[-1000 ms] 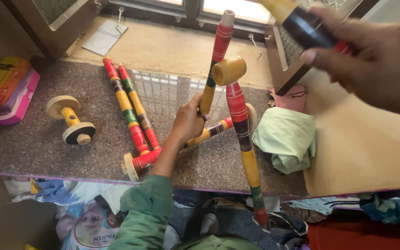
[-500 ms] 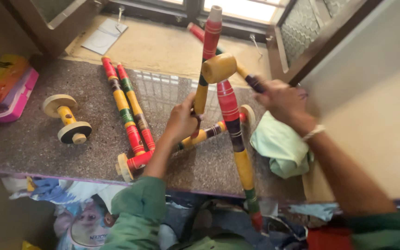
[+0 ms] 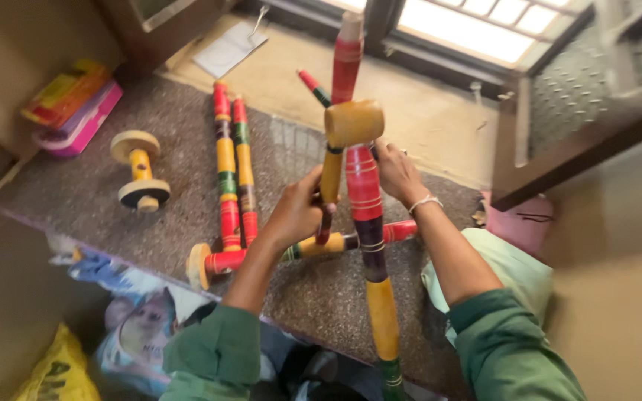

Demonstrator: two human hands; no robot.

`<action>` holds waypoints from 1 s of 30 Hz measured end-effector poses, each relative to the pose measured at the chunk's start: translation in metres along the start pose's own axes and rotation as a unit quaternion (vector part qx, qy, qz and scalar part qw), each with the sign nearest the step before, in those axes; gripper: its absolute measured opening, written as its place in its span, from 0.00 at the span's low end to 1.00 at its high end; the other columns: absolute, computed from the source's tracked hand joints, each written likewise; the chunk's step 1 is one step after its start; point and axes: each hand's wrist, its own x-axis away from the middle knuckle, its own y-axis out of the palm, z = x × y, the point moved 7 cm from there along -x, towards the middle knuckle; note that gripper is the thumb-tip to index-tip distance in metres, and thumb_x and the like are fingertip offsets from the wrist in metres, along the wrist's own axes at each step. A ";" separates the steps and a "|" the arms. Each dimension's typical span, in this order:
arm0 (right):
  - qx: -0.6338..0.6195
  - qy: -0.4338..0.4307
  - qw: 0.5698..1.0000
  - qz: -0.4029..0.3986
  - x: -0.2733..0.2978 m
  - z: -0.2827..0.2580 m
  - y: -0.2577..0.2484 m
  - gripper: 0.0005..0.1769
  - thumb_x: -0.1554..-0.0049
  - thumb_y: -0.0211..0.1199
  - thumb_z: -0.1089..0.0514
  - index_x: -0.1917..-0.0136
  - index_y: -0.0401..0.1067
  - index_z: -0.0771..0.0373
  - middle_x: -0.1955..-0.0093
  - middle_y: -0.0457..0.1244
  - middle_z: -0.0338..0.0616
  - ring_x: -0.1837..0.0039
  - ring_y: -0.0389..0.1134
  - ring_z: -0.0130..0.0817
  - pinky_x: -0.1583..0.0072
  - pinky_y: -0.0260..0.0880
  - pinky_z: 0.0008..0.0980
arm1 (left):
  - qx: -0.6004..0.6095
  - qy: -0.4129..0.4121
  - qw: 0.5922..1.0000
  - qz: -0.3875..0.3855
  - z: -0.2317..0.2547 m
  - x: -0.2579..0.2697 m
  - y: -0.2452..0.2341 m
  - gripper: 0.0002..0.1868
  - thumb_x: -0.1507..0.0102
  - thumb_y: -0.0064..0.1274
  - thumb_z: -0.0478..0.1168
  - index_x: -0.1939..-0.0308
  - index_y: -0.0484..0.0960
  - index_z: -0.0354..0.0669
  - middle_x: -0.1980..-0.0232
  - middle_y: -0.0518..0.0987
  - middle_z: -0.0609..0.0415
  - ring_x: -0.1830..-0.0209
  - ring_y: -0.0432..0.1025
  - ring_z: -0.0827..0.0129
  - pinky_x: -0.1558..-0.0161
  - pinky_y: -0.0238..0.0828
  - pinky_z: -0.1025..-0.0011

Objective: The person assembles several colorful wooden sticks and circular discs into a multi-armed structure on a countertop. They repeatedly pick up sticks, align them, and press circular discs onto the ends to form joints, then adjust the arrangement to stabilize the structure.

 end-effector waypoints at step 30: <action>-0.030 0.019 0.996 -0.083 0.009 0.001 0.047 0.18 0.44 0.64 0.61 0.42 0.64 0.65 0.56 0.66 0.47 0.52 0.71 0.43 0.50 0.71 0.42 | 0.123 -0.019 0.986 -0.109 -0.024 -0.047 -0.001 0.32 0.43 0.54 0.24 0.34 0.73 0.44 0.50 0.85 0.52 0.52 0.79 0.69 0.49 0.77 0.68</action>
